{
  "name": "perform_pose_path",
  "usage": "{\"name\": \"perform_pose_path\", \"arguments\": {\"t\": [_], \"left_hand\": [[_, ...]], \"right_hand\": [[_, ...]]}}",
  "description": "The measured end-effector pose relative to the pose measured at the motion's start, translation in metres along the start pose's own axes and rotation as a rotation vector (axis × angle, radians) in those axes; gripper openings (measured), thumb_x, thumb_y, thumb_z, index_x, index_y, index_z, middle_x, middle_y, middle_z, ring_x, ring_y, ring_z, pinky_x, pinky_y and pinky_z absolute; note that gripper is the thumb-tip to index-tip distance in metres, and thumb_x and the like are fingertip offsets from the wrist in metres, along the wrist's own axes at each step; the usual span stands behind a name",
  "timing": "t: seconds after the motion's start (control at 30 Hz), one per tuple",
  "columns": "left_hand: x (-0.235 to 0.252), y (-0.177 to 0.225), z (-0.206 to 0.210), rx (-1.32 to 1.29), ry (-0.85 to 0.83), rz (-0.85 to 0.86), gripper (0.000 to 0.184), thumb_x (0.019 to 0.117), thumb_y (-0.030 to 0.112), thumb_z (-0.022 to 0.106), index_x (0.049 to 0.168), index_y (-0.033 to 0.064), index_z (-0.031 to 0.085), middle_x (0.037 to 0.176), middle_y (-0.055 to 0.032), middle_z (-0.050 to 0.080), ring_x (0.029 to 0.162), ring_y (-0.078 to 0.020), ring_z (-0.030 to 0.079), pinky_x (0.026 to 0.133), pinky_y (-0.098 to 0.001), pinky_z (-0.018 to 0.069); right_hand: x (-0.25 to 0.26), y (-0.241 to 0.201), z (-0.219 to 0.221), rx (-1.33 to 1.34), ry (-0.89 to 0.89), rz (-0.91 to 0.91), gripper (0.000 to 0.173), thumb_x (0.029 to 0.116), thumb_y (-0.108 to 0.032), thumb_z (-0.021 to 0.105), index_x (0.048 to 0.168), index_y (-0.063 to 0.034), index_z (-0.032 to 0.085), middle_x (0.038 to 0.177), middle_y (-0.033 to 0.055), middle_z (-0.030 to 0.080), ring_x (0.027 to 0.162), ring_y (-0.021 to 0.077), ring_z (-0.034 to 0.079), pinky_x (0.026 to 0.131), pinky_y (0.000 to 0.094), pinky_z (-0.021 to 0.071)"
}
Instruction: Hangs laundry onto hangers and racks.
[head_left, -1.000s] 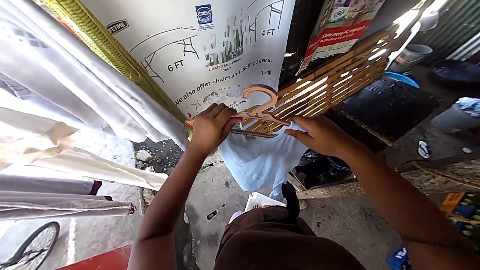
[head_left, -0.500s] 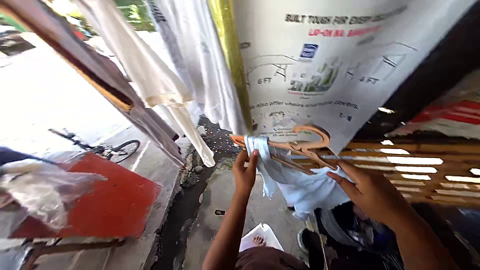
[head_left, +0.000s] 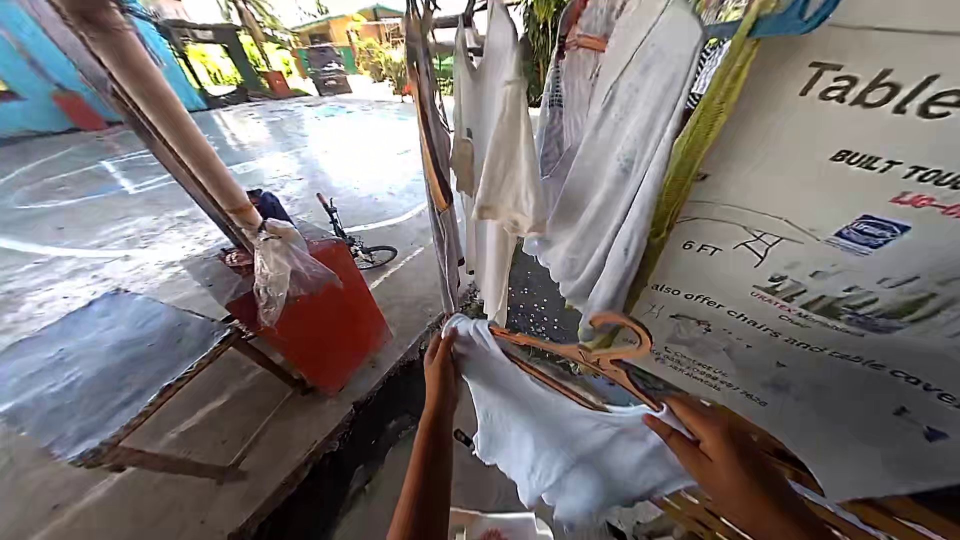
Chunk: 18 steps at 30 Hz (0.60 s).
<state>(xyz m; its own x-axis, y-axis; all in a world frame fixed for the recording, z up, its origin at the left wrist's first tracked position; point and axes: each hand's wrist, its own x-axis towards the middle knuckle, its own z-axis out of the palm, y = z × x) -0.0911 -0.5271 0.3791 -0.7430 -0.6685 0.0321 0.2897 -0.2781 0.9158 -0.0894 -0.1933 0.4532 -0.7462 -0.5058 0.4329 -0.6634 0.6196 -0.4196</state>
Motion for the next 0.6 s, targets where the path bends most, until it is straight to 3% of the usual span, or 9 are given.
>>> {"name": "perform_pose_path", "arguments": {"t": [0.07, 0.1, 0.17, 0.23, 0.27, 0.33, 0.4, 0.43, 0.6], "left_hand": [[0.013, 0.013, -0.015, 0.155, 0.054, 0.065, 0.018, 0.1064, 0.013, 0.048, 0.111, -0.0036, 0.055, 0.085, -0.002, 0.062, 0.071, -0.004, 0.062, 0.068, -0.0236, 0.0551], [0.017, 0.016, -0.025, 0.284, 0.092, 0.133, 0.022, 0.103, 0.012, 0.057, 0.116, -0.0045, 0.055, 0.095, -0.0056, 0.064, 0.079, -0.007, 0.063, 0.073, -0.0266, 0.0549], [0.023, 0.029, -0.044, 0.58, 0.081, 0.371, 0.059, 0.095, 0.018, 0.07, 0.139, -0.0108, 0.044, 0.138, -0.0251, 0.054, 0.119, -0.0287, 0.059, 0.096, -0.0454, 0.0519], [0.023, 0.05, -0.045, 0.791, -0.077, 0.695, 0.078, 0.0901, 0.03, 0.075, 0.144, -0.0136, 0.04, 0.151, -0.0341, 0.04, 0.137, -0.0416, 0.046, 0.109, -0.0531, 0.0418], [0.02, 0.06, -0.039, 0.863, -0.224, 0.833, 0.078, 0.0888, 0.036, 0.076, 0.142, -0.012, 0.045, 0.149, -0.0333, 0.045, 0.138, -0.042, 0.047, 0.114, -0.055, 0.0376], [0.015, 0.074, -0.019, 0.983, -0.496, 1.037, 0.056, 0.0896, 0.033, 0.075, 0.13, -0.0035, 0.064, 0.125, -0.0236, 0.067, 0.119, -0.0385, 0.063, 0.108, -0.0583, 0.0415], [0.018, 0.076, -0.007, 1.007, -0.622, 1.178, 0.022, 0.092, 0.015, 0.066, 0.108, 0.0019, 0.075, 0.089, -0.0132, 0.074, 0.081, -0.0288, 0.073, 0.078, -0.0478, 0.0568], [0.019, 0.077, -0.005, 0.987, -0.639, 1.211, 0.017, 0.0924, 0.01, 0.063, 0.101, 0.0001, 0.075, 0.078, -0.013, 0.069, 0.067, -0.0276, 0.068, 0.062, -0.0434, 0.0542], [0.024, 0.085, -0.004, 1.013, -0.598, 1.253, 0.019, 0.096, 0.01, 0.06, 0.105, 0.002, 0.075, 0.075, -0.0136, 0.066, 0.061, -0.0278, 0.064, 0.052, -0.0402, 0.0482]], "right_hand": [[0.02, -0.007, -0.001, 0.021, -0.057, -0.025, 0.038, 0.0996, -0.031, 0.057, 0.096, 0.0052, 0.068, 0.082, 0.0185, 0.066, 0.069, 0.0306, 0.066, 0.061, 0.0477, 0.0545], [0.03, -0.011, -0.002, 0.034, -0.102, -0.037, 0.04, 0.1009, -0.032, 0.056, 0.097, 0.005, 0.068, 0.082, 0.0183, 0.066, 0.07, 0.0299, 0.065, 0.062, 0.0477, 0.0542], [0.048, -0.016, 0.0, 0.038, -0.147, -0.086, 0.041, 0.1018, -0.035, 0.054, 0.098, 0.0026, 0.069, 0.081, 0.0153, 0.065, 0.069, 0.0267, 0.064, 0.062, 0.0457, 0.0534], [0.063, -0.024, 0.003, 0.033, -0.189, -0.138, 0.038, 0.1015, -0.035, 0.055, 0.097, 0.0001, 0.07, 0.083, 0.0126, 0.066, 0.072, 0.0239, 0.065, 0.063, 0.0436, 0.0539], [0.069, -0.029, 0.005, 0.034, -0.206, -0.157, 0.036, 0.1006, -0.034, 0.057, 0.095, -0.0007, 0.07, 0.082, 0.011, 0.065, 0.071, 0.0219, 0.064, 0.062, 0.0418, 0.0535], [0.077, -0.04, 0.007, 0.03, -0.24, -0.187, 0.03, 0.0987, -0.032, 0.059, 0.092, -0.004, 0.07, 0.079, 0.0057, 0.062, 0.069, 0.0154, 0.061, 0.06, 0.0342, 0.0519], [0.081, -0.045, 0.009, 0.044, -0.252, -0.212, 0.027, 0.0977, -0.03, 0.061, 0.091, -0.0057, 0.069, 0.078, 0.0024, 0.06, 0.067, 0.0105, 0.058, 0.059, 0.0285, 0.0496], [0.082, -0.044, 0.009, 0.051, -0.242, -0.233, 0.028, 0.0976, -0.032, 0.061, 0.092, -0.0059, 0.07, 0.08, 0.0021, 0.061, 0.068, 0.0091, 0.059, 0.06, 0.0267, 0.0498], [0.082, -0.026, 0.008, 0.033, -0.206, -0.357, 0.038, 0.1023, -0.035, 0.053, 0.11, -0.0039, 0.074, 0.092, 0.0053, 0.067, 0.075, 0.0114, 0.064, 0.064, 0.0259, 0.0536]]}}
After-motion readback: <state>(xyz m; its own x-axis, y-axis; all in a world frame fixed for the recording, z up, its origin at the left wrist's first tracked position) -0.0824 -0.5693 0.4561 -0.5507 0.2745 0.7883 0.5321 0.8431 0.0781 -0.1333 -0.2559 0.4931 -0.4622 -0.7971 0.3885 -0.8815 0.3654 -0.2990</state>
